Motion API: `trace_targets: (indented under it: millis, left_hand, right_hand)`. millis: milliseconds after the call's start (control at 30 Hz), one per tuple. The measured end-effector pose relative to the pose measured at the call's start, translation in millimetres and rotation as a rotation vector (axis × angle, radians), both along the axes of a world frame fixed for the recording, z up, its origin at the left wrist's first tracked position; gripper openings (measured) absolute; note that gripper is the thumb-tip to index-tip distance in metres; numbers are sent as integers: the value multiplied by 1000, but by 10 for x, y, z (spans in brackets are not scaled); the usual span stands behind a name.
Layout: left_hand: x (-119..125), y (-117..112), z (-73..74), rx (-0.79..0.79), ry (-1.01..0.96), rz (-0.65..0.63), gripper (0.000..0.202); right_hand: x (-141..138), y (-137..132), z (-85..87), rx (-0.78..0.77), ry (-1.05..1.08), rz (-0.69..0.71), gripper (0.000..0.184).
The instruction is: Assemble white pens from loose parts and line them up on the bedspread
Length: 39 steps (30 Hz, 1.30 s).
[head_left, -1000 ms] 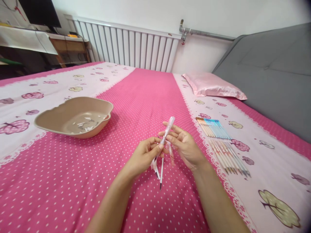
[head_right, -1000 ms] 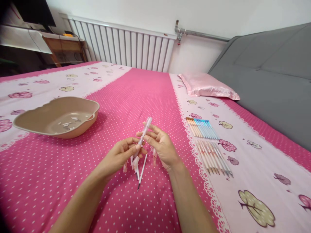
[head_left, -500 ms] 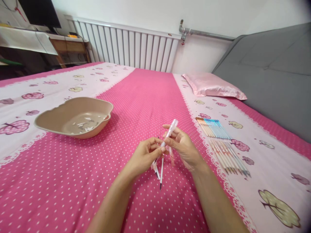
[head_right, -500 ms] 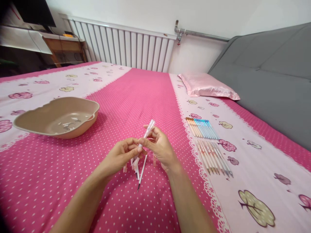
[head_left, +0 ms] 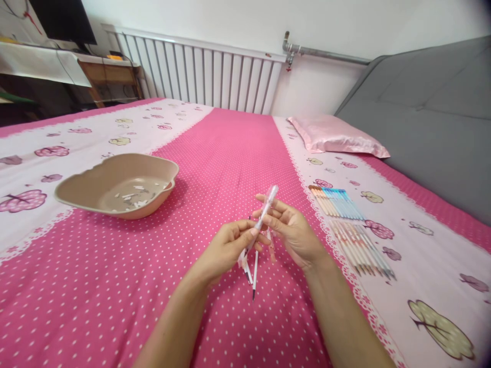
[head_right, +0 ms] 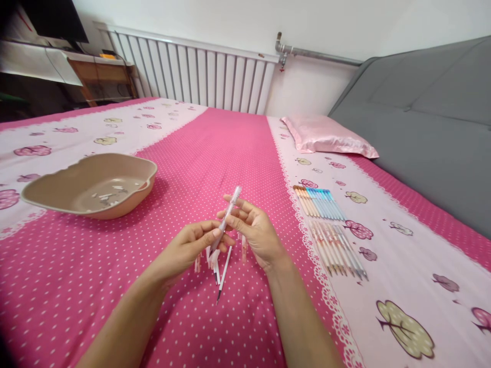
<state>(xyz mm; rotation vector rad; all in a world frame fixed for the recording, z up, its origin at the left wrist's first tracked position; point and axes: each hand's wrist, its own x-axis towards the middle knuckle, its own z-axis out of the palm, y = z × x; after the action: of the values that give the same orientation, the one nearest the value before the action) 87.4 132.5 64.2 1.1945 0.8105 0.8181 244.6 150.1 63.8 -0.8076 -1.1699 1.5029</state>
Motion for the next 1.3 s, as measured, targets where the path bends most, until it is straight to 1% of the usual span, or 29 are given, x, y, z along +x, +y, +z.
trace_targets:
  millis: [200,333,500,600,700,767,833,900,1000,1067,1167,1300]
  left_hand:
    - [-2,18,-44,21,55,-20,32]
    - [16,30,-77,40,51,-3,29]
    - [69,52,-120,71,65,122,20]
    - [110,42,-113,85,139,225,17]
    - [142,15,-85,135,234,332,15]
    - [147,2,-66,171,263,371,16]
    - [136,-4,-48,167,228,333,19]
    - [110,-9,-27,107,140,209,26]
    - [64,-31,10,-24,-9,-2,37]
    - [39,-54,30,-89,-104,-89,39]
    - [16,-72,37,-138,-193,-163,34]
    - [0,-52,10,-175,-207,-188,27]
  right_hand:
    - [4,1,-13,-18,-16,-41,41]
    - [-7,6,-17,-38,-19,-50,43]
    - [-35,19,-39,-22,-64,-60,42]
    - [-49,12,-49,-16,-92,-56,41]
    - [-58,1,-50,-8,-100,-58,41]
    - [-58,-4,-42,-7,-82,-68,40]
    - [-48,-3,-27,-16,-50,-76,39]
    - [-28,0,-4,-26,-11,-81,38]
    - [12,2,33,-46,53,-91,32]
    - [36,-1,49,-70,92,-86,28]
    - [54,-7,54,-96,134,-42,27]
    - [61,-16,43,-84,117,0,24]
